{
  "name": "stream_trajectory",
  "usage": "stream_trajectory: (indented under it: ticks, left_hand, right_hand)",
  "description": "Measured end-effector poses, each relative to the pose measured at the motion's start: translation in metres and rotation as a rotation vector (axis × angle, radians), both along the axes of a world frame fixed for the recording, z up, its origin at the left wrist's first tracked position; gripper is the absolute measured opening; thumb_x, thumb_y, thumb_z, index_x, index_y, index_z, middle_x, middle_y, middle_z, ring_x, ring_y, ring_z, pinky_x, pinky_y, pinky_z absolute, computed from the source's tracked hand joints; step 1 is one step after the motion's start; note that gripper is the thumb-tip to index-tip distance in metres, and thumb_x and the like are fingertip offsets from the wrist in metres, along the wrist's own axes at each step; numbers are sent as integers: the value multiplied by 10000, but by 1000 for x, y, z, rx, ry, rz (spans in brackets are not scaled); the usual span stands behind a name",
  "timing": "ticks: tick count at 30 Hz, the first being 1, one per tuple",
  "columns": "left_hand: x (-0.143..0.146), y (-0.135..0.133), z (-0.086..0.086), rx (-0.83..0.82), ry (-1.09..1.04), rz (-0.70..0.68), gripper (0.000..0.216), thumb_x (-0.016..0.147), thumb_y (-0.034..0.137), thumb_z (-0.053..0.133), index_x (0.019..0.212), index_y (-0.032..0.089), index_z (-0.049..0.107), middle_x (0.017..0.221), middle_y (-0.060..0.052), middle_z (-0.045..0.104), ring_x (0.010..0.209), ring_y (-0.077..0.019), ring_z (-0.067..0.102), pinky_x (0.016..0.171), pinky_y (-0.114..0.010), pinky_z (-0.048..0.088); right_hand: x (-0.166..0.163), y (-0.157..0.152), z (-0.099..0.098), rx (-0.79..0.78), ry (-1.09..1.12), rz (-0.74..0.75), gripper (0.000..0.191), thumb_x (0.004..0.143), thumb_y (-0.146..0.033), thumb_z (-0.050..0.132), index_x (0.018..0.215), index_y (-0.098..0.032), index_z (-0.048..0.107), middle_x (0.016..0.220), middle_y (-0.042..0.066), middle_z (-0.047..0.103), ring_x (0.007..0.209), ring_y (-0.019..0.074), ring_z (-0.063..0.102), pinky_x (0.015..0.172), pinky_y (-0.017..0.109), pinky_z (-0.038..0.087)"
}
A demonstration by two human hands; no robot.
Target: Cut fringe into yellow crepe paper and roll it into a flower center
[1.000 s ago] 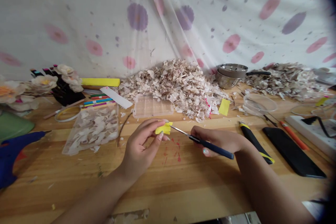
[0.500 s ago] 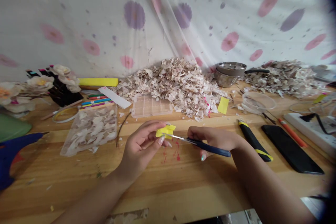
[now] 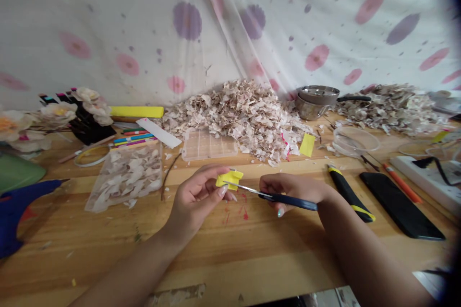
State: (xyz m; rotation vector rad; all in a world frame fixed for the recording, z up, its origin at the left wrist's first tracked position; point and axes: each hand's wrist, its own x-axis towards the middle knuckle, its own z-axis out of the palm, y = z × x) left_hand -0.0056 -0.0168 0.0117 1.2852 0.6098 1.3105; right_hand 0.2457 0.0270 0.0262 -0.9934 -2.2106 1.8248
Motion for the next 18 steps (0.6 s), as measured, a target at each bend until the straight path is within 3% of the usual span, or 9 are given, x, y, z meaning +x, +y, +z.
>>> stream_trajectory:
  ticks: [18]
  left_hand:
    - [2,1,0,-11,19,-1,292,825,113,626,1079,250,672,1056,-35,702,698,-103,673,685,-210,569]
  right_hand:
    - [7,2,0,-20,-15,-1,483,636,-527,748,791,-160,476,635,-45,482,554,87,442,492,207,318]
